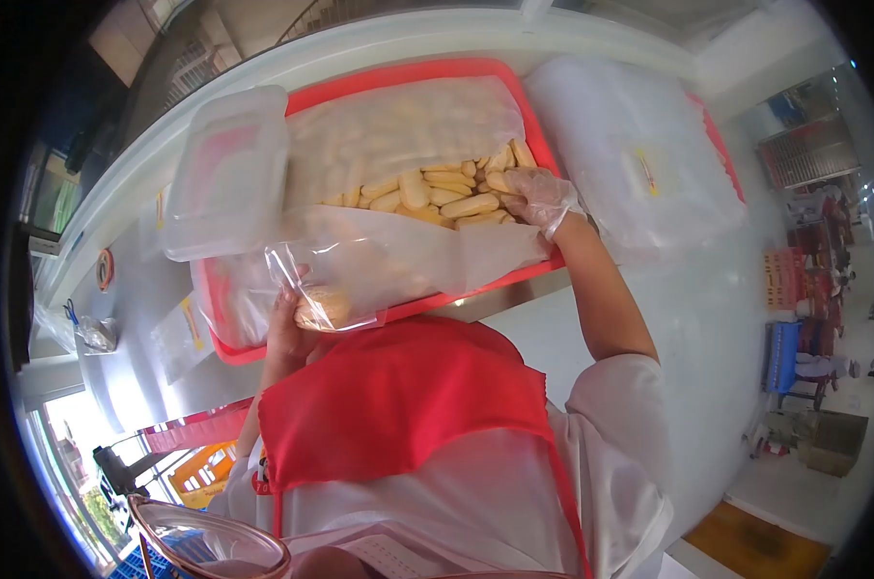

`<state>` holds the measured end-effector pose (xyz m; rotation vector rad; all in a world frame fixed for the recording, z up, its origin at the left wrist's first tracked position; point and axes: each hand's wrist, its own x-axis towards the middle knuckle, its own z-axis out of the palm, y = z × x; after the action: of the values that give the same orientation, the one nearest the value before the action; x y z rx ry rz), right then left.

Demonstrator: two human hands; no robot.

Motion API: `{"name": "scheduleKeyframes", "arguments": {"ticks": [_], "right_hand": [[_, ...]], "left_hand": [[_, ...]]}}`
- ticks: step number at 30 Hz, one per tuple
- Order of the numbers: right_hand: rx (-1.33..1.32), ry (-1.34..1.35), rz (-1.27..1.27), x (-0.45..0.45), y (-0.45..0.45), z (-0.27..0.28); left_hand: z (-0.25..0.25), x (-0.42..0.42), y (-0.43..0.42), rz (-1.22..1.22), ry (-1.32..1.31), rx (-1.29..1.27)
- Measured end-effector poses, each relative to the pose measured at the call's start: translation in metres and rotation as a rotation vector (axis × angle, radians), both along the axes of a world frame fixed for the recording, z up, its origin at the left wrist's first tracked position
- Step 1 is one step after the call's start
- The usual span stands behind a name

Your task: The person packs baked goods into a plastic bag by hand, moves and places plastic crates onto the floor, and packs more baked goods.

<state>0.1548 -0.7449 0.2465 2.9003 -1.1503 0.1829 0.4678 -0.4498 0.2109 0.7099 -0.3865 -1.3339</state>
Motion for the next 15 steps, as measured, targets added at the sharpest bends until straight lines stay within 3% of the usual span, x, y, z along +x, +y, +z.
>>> {"name": "scheduleKeyframes", "arguments": {"ticks": [1, 4, 7, 10, 15], "right_hand": [[0.019, -0.038, -0.005, 0.0, 0.003, -0.001], [0.127, 0.236, -0.283, 0.015, 0.011, 0.011], [0.14, 0.078, -0.38, 0.013, 0.004, 0.0], [0.208, 0.073, -0.456, 0.031, 0.027, 0.027], [0.132, 0.1, -0.407, 0.031, 0.023, 0.01]], "left_hand": [[-0.003, 0.001, 0.001, -0.003, 0.013, 0.003], [-0.011, 0.005, 0.004, -0.009, 0.026, 0.013], [-0.005, 0.004, 0.003, 0.011, 0.083, 0.06], [-0.003, 0.003, 0.004, 0.011, 0.118, 0.072], [0.0, 0.002, 0.005, -0.012, 0.138, 0.036]]}}
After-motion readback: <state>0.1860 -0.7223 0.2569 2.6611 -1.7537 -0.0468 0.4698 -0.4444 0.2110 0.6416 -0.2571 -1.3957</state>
